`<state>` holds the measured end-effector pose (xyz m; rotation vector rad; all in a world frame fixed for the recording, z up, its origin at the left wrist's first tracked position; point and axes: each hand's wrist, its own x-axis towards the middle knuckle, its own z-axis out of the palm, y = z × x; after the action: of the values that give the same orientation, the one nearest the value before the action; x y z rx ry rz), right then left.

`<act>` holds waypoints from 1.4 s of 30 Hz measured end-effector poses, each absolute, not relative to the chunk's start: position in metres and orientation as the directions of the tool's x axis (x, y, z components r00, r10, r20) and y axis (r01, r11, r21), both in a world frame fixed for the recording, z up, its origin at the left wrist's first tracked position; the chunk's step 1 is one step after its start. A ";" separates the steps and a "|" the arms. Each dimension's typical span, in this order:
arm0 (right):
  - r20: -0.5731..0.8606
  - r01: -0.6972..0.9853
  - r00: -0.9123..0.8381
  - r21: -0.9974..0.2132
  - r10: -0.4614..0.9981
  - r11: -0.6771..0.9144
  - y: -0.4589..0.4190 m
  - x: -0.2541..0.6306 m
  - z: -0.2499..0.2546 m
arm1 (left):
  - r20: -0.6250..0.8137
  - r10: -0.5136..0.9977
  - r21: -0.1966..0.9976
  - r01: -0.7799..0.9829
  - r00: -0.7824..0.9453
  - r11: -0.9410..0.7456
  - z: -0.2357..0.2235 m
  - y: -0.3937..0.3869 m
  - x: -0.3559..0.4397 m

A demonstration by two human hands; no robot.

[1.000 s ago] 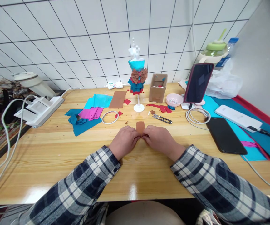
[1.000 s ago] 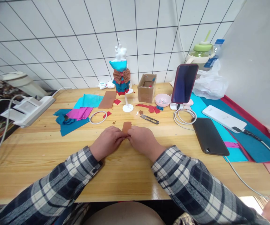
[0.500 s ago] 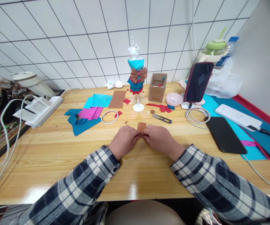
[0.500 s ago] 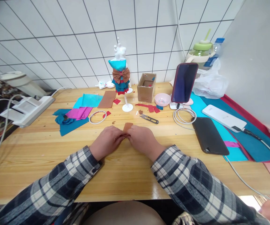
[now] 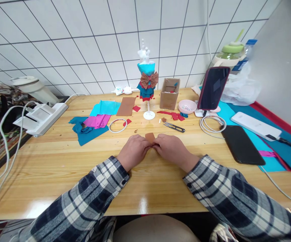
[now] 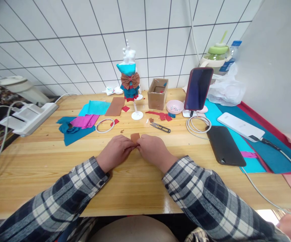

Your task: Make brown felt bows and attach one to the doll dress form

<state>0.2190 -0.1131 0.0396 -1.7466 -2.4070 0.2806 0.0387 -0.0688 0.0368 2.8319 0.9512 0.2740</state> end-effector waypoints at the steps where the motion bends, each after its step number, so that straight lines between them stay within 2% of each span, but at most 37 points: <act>1: 0.020 0.922 -0.309 -0.241 0.951 0.305 -0.113 0.219 0.040 | 0.125 0.618 0.193 0.592 0.776 -0.782 0.036 -0.069 0.039; 11: 0.028 0.919 -0.288 -0.273 0.957 0.284 -0.114 0.219 0.041 | 0.174 0.577 0.168 0.553 0.798 -0.816 0.038 -0.068 0.039; 17: 0.007 0.922 -0.290 -0.265 0.957 0.282 -0.113 0.219 0.041 | 0.128 0.601 0.188 0.576 0.789 -0.796 0.038 -0.070 0.040; 21: -0.002 0.927 -0.285 -0.254 0.958 0.276 -0.113 0.219 0.041 | 0.135 0.626 0.201 0.597 0.768 -0.777 0.037 -0.071 0.041; 30: 0.021 0.922 -0.290 -0.264 0.957 0.285 -0.113 0.219 0.040 | 0.153 0.565 0.168 0.542 0.811 -0.823 0.040 -0.070 0.041; 36: 0.001 0.925 -0.286 -0.259 0.958 0.277 -0.112 0.220 0.040 | 0.151 0.602 0.189 0.575 0.784 -0.796 0.037 -0.071 0.041; 42: 0.041 0.916 -0.286 -0.283 0.957 0.285 -0.113 0.220 0.039 | 0.155 0.596 0.175 0.572 0.788 -0.802 0.036 -0.070 0.040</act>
<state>0.2204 -0.1126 0.0392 -1.7391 -2.3483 0.3034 0.0401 -0.0702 0.0356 2.8574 0.9368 0.3080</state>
